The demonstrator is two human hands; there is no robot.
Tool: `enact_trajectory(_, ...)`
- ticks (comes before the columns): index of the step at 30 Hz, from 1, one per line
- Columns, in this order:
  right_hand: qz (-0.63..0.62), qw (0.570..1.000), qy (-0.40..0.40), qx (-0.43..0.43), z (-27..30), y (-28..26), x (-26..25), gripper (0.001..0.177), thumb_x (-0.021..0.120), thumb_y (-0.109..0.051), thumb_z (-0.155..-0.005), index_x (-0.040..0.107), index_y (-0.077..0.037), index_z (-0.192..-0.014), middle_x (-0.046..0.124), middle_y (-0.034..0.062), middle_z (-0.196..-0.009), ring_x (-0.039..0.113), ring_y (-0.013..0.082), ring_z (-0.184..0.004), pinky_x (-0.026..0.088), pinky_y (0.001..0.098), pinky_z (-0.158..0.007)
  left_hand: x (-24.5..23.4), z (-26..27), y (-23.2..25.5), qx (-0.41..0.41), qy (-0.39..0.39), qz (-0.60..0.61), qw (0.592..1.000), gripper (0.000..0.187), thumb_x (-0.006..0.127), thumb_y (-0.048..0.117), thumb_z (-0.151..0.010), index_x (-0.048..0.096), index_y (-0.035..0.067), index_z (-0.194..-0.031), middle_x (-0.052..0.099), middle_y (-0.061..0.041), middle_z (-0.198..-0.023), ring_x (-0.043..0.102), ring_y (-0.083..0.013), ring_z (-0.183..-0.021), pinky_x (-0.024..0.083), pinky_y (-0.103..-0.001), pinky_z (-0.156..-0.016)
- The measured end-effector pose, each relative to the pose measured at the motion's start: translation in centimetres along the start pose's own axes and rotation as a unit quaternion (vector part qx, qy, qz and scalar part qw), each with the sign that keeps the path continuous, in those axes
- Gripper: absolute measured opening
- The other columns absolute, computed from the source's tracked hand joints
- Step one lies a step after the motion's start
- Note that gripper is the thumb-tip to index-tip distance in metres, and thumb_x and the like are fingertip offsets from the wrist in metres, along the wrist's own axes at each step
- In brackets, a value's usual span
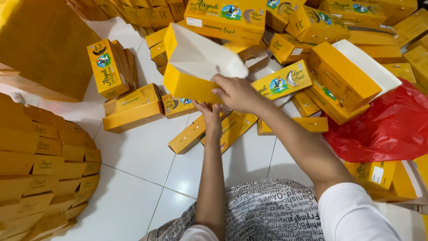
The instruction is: The person assembles yellow cardboard boxes by hand while sitting on the floor, folding the sides and flaps into place and stacking the completed boxes.
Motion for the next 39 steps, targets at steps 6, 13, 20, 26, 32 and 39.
enact_trajectory(6, -0.3, 0.954, 0.014, 0.021, 1.8, -3.0, -2.5, 0.043, 0.036, -0.025, -0.095, 0.03, -0.004, -0.132, 0.044, 0.0223, -0.127, 0.04, 0.0358, -0.119, 0.025, 0.0526, -0.099, -2.4, 2.4, 3.9, 0.119, -0.036, 0.053, 0.991, 0.106, 0.07, 0.029, -0.07, -0.008, 0.02, -0.141, 0.03, -0.015, -0.137, 0.037, -0.0288, -0.121, 0.032, -0.049, -0.099)
enact_trajectory(13, -0.19, 0.978, -0.031, 0.075, 1.8, -3.1, 0.1, 0.054, 0.05, -0.012, -0.087, 0.026, -0.002, -0.135, 0.039, 0.0243, -0.13, 0.035, 0.0353, -0.123, 0.024, 0.0503, -0.101, -3.9, 3.0, 2.8, -0.008, -0.103, 0.124, 0.987, 0.06, 0.056, 0.041, -0.073, 0.047, 0.008, -0.122, 0.061, -0.018, -0.1, 0.062, -0.0291, -0.085, 0.048, -0.048, -0.077)
enact_trajectory(20, -0.16, 0.972, -0.162, 0.052, 3.3, -6.6, -2.0, 0.069, 0.039, -0.045, -0.08, 0.004, -0.014, -0.131, 0.017, 0.0201, -0.128, 0.02, 0.0369, -0.122, 0.022, 0.0519, -0.099, -1.4, 4.2, 8.7, -0.007, -0.046, 0.304, 0.952, 0.043, 0.057, 0.048, -0.073, 0.052, 0.013, -0.098, 0.058, -0.005, -0.082, 0.055, -0.018, -0.068, 0.048, -0.029, -0.058)
enact_trajectory(26, -0.006, 0.948, -0.314, -0.056, 5.3, -5.4, 0.5, 0.052, 0.058, -0.027, -0.078, 0.036, -0.023, -0.125, 0.044, 0.0031, -0.126, 0.043, 0.0276, -0.111, 0.034, 0.0409, -0.088, -0.8, 1.4, -3.9, -0.042, -0.12, 0.124, 0.984, 0.053, 0.045, 0.043, -0.084, 0.042, 0.009, -0.125, 0.048, -0.009, -0.123, 0.045, -0.0231, -0.114, 0.036, -0.038, -0.098)
enact_trajectory(32, 0.125, 0.978, -0.014, -0.165, 4.7, -0.3, 0.5, 0.021, 0.053, -0.005, -0.082, 0.063, -0.01, -0.1, 0.063, 0.001, -0.093, 0.048, 0.0334, -0.081, 0.044, 0.0405, -0.055, -3.1, 4.5, -11.8, -0.073, -0.171, -0.59, 0.786, 0.073, 0.054, 0.039, -0.075, 0.012, 0.025, -0.132, 0.016, -0.015, -0.133, 0.016, -0.0297, -0.122, 0.015, -0.049, -0.096)
enact_trajectory(39, 0.225, 0.965, -0.132, -0.018, 5.3, 6.0, 4.1, 0.063, 0.049, 0.011, -0.072, 0.053, -0.031, -0.118, 0.048, 0.0098, -0.124, 0.013, 0.0397, -0.128, 0.048, 0.0481, -0.06, -11.2, 3.3, -7.4, -0.175, 0.054, -0.731, 0.658, 0.087, 0.059, 0.053, -0.061, 0.02, 0.024, -0.133, 0.036, -0.025, -0.114, 0.037, -0.0392, -0.098, 0.027, -0.048, -0.079)
Point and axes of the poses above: each hand's wrist, its own z-axis away from the middle knuckle, its own x-axis out of the palm, y = z × x, the point moved 7 cm from there along -z, towards the middle knuckle
